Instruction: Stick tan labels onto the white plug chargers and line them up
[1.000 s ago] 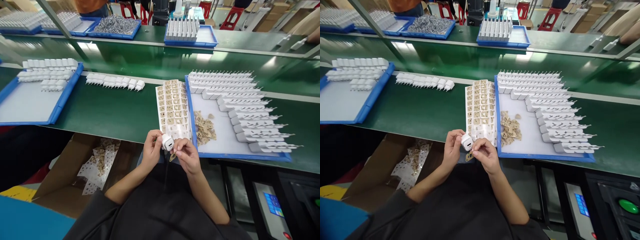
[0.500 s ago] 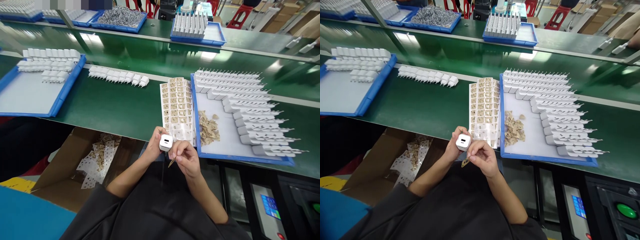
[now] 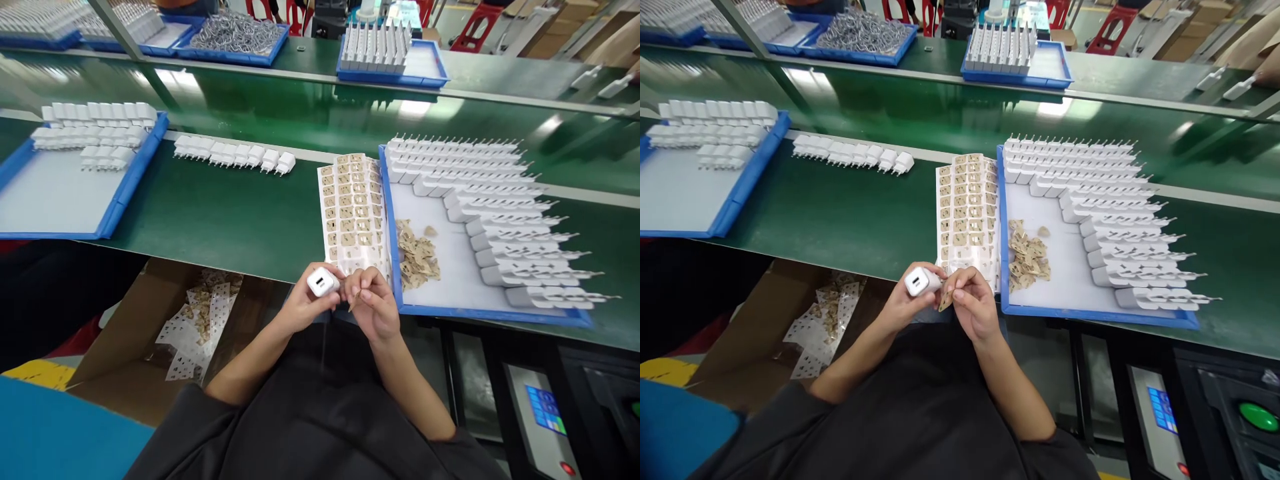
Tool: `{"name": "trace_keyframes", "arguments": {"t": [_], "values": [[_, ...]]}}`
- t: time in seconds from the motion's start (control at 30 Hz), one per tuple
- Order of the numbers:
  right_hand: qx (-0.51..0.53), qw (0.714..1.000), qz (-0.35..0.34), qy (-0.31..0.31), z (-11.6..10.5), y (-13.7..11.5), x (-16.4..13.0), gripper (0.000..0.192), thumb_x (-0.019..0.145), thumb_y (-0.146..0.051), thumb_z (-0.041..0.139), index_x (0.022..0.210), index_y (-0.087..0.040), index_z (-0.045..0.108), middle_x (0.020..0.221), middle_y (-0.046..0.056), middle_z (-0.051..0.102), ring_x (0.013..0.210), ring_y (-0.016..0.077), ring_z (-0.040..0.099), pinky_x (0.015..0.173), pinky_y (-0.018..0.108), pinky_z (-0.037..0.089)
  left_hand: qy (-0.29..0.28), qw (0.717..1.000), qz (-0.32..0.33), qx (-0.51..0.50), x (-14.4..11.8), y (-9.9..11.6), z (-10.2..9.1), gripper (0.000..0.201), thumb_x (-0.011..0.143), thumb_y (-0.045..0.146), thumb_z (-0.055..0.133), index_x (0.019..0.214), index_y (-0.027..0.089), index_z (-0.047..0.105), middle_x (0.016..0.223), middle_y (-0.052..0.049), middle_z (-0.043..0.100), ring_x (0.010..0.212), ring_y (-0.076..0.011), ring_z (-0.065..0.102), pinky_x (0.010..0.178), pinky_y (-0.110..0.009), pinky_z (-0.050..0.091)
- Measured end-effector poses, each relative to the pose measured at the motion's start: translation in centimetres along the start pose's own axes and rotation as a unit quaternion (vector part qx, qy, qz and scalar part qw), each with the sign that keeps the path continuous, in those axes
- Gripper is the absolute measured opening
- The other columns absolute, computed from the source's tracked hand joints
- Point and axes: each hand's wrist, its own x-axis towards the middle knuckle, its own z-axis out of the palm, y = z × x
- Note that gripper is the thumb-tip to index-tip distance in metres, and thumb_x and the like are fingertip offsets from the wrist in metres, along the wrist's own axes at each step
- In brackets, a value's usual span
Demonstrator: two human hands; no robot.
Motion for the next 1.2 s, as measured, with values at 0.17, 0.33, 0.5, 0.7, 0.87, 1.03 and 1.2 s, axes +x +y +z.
{"name": "trace_keyframes", "arguments": {"t": [0.17,0.33,0.5,0.7,0.87,1.03,1.2], "values": [[-0.096,0.995,-0.022,0.012,-1.1,-1.2,-0.2,0.013,0.082,-0.027,0.074,0.083,-0.024,0.062,0.076,-0.001,0.058,0.068,0.0144,0.057,0.066,0.030,0.048,0.054,0.997,-0.048,0.030,0.3,0.1,-2.4,0.071,0.085,0.075,0.054,0.122,0.014,0.055,0.086,-0.010,0.075,0.052,-0.0144,0.064,0.042,-0.021,0.043],[-0.205,0.973,-0.082,0.060,-2.9,-2.9,-0.2,0.009,0.083,-0.022,0.074,0.085,-0.024,0.065,0.082,0.000,0.060,0.076,0.0146,0.058,0.067,0.027,0.048,0.164,0.979,0.025,0.119,0.0,1.0,-4.4,0.050,0.085,0.062,0.066,0.106,0.019,0.049,0.083,-0.007,0.076,0.063,-0.0129,0.063,0.052,-0.020,0.044],[-0.282,0.949,-0.106,0.093,-4.3,-3.2,0.1,0.008,0.084,-0.022,0.074,0.088,-0.024,0.067,0.085,0.001,0.062,0.077,0.0138,0.058,0.066,0.026,0.048,0.249,0.961,0.072,0.096,-0.2,0.4,-6.2,0.047,0.079,0.054,0.077,0.103,0.017,0.060,0.104,-0.009,0.075,0.074,-0.0127,0.065,0.066,-0.023,0.050],[-0.233,0.966,-0.088,0.075,-4.8,-3.3,0.2,0.008,0.084,-0.023,0.073,0.087,-0.024,0.066,0.085,-0.001,0.061,0.075,0.0130,0.059,0.068,0.027,0.048,0.321,0.941,0.093,-0.052,3.5,0.5,-6.4,0.050,0.067,0.049,0.086,0.100,0.015,0.071,0.102,-0.010,0.074,0.075,-0.0148,0.066,0.062,-0.024,0.052],[-0.213,0.974,-0.063,0.038,-5.2,-3.7,-0.3,0.007,0.085,-0.024,0.073,0.088,-0.025,0.066,0.085,0.000,0.061,0.075,0.0130,0.058,0.067,0.026,0.048,0.297,0.946,0.032,-0.127,7.0,1.2,-4.9,0.031,0.079,0.040,0.072,0.096,0.015,0.067,0.080,-0.006,0.073,0.062,-0.0130,0.063,0.056,-0.022,0.051],[-0.206,0.977,-0.045,-0.019,-5.5,-4.0,-0.6,0.008,0.086,-0.027,0.072,0.087,-0.024,0.065,0.082,0.000,0.061,0.076,0.0138,0.058,0.068,0.026,0.048,0.296,0.948,0.015,-0.120,6.9,1.3,-4.7,0.030,0.083,0.038,0.065,0.099,0.013,0.067,0.087,-0.009,0.074,0.065,-0.0130,0.064,0.057,-0.022,0.053],[-0.177,0.983,-0.012,-0.037,-5.4,-4.2,-0.5,0.013,0.085,-0.031,0.073,0.085,-0.023,0.063,0.081,0.000,0.060,0.072,0.0130,0.057,0.066,0.027,0.048,0.289,0.955,0.028,-0.065,6.5,0.3,-5.4,0.042,0.076,0.034,0.078,0.110,0.013,0.069,0.093,-0.007,0.073,0.072,-0.0126,0.066,0.063,-0.021,0.055]]}}
